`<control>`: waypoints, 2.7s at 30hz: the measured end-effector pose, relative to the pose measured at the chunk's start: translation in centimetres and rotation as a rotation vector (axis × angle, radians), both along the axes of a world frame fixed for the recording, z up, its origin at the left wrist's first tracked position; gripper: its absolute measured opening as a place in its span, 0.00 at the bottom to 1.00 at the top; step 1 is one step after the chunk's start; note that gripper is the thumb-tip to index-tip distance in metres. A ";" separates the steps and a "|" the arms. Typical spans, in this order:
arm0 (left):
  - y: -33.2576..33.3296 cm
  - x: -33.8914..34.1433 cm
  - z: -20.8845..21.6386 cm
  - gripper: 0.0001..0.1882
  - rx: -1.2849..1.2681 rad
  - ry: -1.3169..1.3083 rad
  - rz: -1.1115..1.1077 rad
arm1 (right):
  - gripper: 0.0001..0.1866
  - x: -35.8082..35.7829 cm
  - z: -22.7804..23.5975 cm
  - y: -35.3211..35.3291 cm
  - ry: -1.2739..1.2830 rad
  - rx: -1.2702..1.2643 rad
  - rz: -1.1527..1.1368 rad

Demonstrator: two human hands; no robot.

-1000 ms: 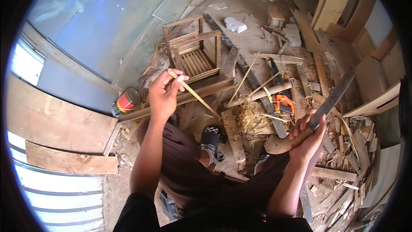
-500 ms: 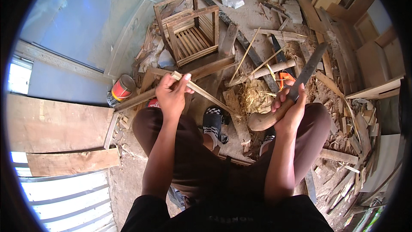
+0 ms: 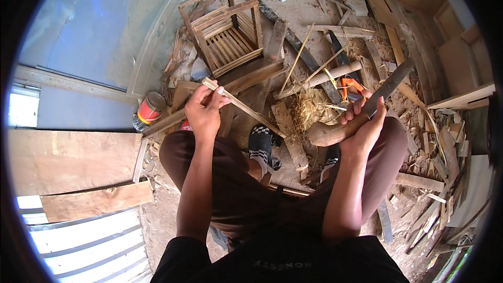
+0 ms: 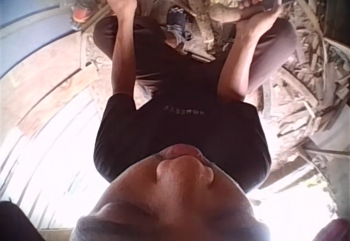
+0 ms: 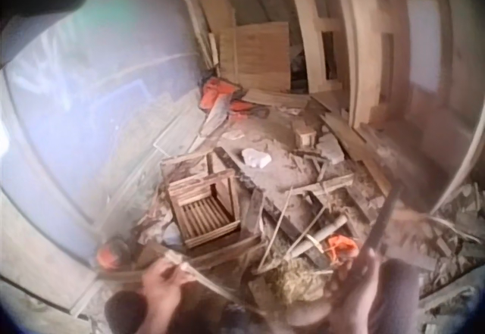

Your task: The person sits on the floor and uses a knife to shave thin strips from bamboo sticks. They repeatedly hold the stick and scrape the blade along its length to remove the outer layer, then fit the finished stick into a wooden frame.

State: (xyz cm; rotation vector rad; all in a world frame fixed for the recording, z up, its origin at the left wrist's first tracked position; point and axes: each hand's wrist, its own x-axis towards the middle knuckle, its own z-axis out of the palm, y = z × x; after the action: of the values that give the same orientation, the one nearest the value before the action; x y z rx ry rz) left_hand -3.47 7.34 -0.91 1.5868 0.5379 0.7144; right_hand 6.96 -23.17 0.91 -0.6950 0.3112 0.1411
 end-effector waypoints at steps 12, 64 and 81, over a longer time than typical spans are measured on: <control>-1.1 0.1 1.1 0.10 0.158 0.065 -0.032 | 0.20 -0.5 1.4 -0.8 0.017 0.022 -0.042; -6.1 -2.7 1.5 0.08 0.351 -0.015 -0.065 | 0.17 -12.7 -6.3 7.3 -0.588 -1.092 0.602; -5.6 -2.5 1.8 0.08 0.385 0.011 -0.111 | 0.15 -11.4 -14.6 6.2 -0.468 -1.234 0.665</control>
State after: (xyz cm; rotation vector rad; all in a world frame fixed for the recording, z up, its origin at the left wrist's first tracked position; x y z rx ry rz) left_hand -6.00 1.72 0.87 1.9628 0.3282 0.7559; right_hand -4.46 -16.95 -13.67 -2.0075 -0.3608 0.4195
